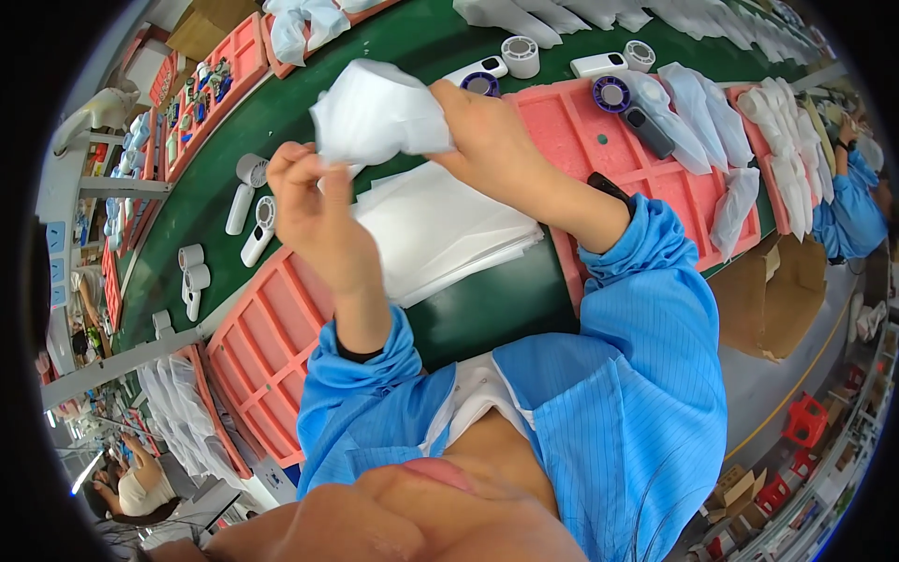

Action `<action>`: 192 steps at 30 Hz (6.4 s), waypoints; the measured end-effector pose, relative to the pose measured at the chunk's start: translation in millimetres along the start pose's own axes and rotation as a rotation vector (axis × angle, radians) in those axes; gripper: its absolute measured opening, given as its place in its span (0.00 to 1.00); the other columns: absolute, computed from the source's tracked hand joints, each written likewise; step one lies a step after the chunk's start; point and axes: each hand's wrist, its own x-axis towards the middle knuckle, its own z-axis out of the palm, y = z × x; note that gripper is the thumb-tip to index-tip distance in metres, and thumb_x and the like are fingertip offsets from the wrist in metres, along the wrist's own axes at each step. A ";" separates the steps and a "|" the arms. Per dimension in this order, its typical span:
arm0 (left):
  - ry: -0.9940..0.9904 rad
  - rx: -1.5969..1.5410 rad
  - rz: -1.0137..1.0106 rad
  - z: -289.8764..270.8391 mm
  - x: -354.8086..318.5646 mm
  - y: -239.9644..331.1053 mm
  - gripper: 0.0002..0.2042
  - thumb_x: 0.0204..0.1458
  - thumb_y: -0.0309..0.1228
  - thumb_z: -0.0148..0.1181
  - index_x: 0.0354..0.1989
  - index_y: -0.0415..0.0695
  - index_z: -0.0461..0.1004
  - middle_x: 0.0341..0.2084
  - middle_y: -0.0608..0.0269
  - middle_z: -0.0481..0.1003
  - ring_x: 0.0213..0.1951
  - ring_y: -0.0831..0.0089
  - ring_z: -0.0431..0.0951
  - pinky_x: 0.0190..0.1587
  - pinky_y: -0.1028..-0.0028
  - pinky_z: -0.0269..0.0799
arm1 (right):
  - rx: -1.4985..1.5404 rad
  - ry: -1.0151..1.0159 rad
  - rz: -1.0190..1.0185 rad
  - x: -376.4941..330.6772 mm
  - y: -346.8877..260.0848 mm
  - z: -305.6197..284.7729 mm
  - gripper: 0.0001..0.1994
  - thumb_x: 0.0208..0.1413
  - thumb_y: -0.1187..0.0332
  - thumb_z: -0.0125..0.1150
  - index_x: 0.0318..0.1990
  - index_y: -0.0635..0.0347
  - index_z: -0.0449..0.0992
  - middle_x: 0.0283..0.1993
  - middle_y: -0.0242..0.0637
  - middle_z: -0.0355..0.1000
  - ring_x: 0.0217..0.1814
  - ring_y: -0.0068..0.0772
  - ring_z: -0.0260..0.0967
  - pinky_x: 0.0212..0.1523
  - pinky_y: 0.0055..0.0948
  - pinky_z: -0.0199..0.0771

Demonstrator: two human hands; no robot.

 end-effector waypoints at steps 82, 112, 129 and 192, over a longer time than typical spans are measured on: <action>-0.901 1.061 -0.118 -5.8 -64.1 2.2 0.14 0.44 0.33 0.68 0.38 0.40 0.76 0.35 0.55 0.75 0.33 0.56 0.78 0.33 0.63 0.73 | 0.408 0.308 -0.087 -24.4 13.7 -132.4 0.27 0.26 0.72 0.68 0.43 0.66 0.72 0.38 0.32 0.72 0.40 0.20 0.68 0.43 0.20 0.67; -0.694 0.940 -0.224 40.2 -56.2 -44.0 0.08 0.45 0.32 0.66 0.31 0.44 0.76 0.29 0.55 0.75 0.28 0.56 0.77 0.29 0.62 0.72 | 0.915 0.261 -0.641 6.9 51.7 -75.8 0.25 0.27 0.69 0.70 0.40 0.61 0.73 0.36 0.36 0.72 0.37 0.28 0.70 0.40 0.24 0.68; -0.521 0.674 -0.345 32.0 -41.4 -74.2 0.05 0.48 0.26 0.62 0.32 0.39 0.77 0.23 0.52 0.78 0.23 0.57 0.78 0.31 0.67 0.76 | 0.357 -0.088 -0.009 0.6 15.8 -100.4 0.26 0.27 0.67 0.70 0.41 0.62 0.73 0.38 0.35 0.71 0.39 0.31 0.70 0.42 0.26 0.68; -0.409 -0.152 -0.164 16.2 -6.2 -7.5 0.26 0.37 0.25 0.71 0.49 0.46 0.71 0.49 0.56 0.65 0.51 0.63 0.69 0.47 0.70 0.70 | 0.876 -0.297 -0.163 -5.5 28.7 -14.5 0.43 0.35 0.63 0.75 0.62 0.63 0.60 0.60 0.44 0.62 0.63 0.38 0.60 0.61 0.36 0.60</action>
